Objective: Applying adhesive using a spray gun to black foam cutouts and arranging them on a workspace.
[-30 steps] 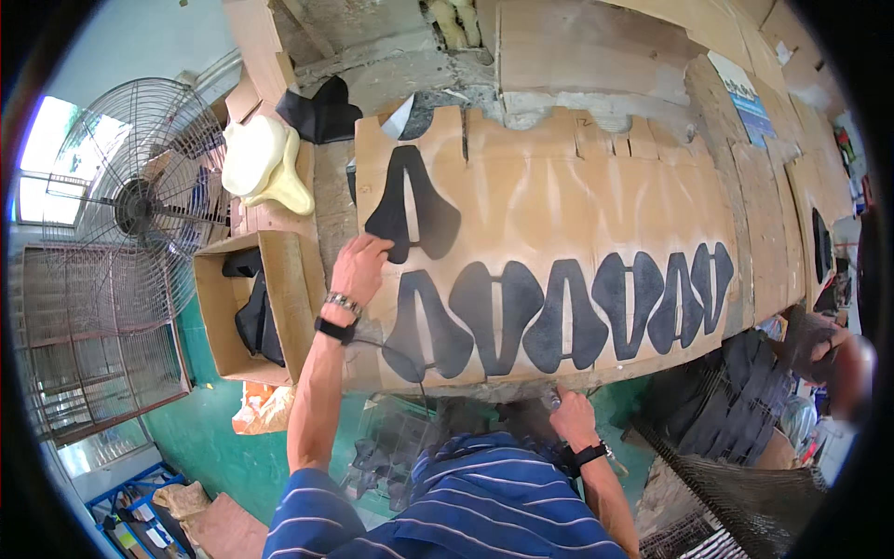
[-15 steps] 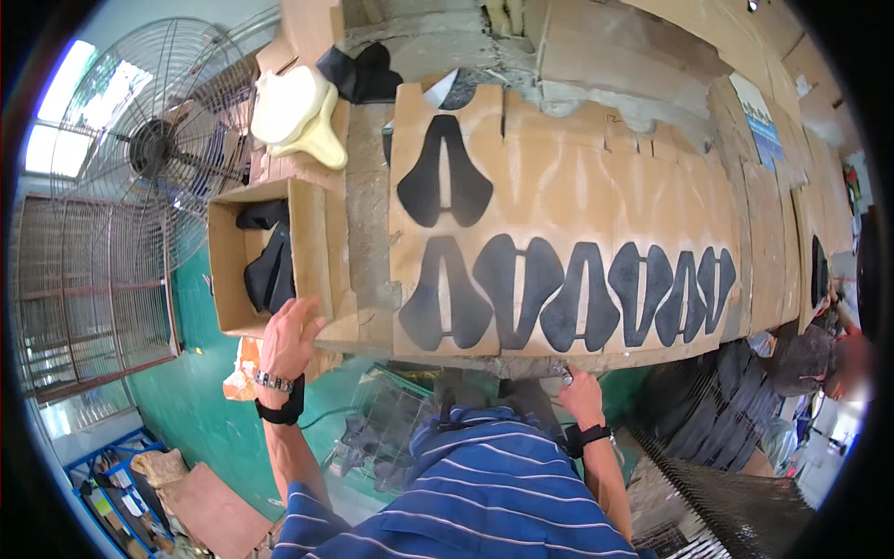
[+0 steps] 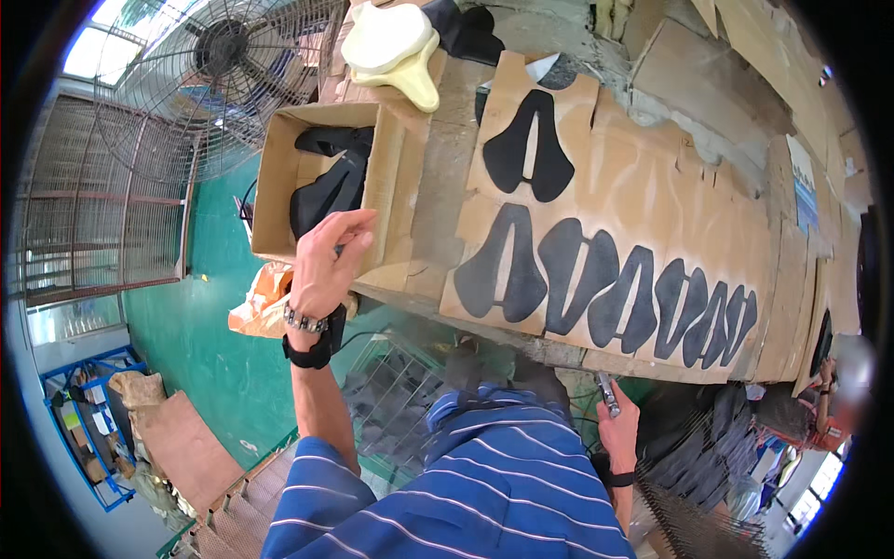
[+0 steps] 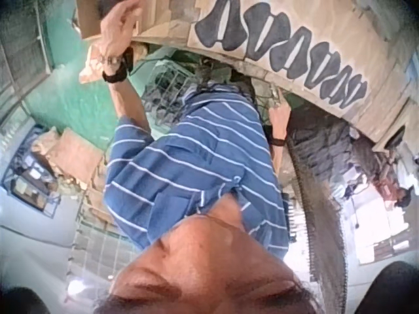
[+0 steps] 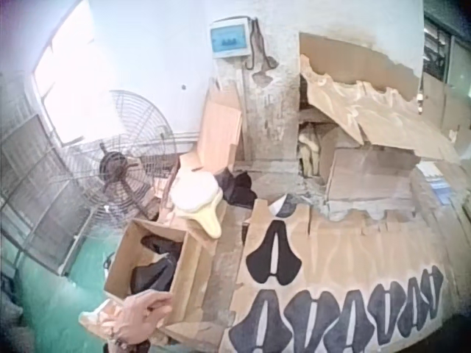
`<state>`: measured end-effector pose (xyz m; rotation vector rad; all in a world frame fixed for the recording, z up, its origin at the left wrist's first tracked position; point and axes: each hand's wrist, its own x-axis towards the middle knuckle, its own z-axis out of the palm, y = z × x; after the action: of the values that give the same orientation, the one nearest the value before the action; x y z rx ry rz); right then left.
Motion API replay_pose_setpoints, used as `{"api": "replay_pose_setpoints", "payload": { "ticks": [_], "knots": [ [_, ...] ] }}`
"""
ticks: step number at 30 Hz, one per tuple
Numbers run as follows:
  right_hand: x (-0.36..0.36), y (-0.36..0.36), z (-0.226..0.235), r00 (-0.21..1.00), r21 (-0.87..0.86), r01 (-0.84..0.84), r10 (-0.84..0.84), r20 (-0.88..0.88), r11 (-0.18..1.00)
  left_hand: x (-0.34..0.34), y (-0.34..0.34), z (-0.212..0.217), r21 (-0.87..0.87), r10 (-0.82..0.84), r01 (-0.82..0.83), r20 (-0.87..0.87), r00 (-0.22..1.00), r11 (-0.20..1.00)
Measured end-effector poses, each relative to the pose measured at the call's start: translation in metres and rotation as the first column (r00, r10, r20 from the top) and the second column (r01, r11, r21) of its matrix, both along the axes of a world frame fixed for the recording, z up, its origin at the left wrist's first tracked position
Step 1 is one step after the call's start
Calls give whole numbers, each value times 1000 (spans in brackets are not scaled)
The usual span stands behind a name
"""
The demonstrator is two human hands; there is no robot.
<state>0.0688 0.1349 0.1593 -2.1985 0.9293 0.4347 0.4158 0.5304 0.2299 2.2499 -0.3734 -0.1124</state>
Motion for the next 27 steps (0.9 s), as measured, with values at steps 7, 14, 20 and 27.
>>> {"api": "replay_pose_setpoints", "payload": {
  "ticks": [7,14,20,27],
  "knots": [
    [14,14,64,972,-40,-34,42,233,999,10,-21,-33,-26,-112,112,-18,994,993],
    [45,22,158,970,55,-68,53,236,996,19,-80,-130,314,-465,470,-95,880,825],
    [63,31,208,934,-7,-110,106,340,994,31,-154,-175,483,-533,460,17,846,745],
    [82,20,240,900,52,-214,176,398,975,51,-210,-186,571,-521,389,81,850,723]
  ]
}}
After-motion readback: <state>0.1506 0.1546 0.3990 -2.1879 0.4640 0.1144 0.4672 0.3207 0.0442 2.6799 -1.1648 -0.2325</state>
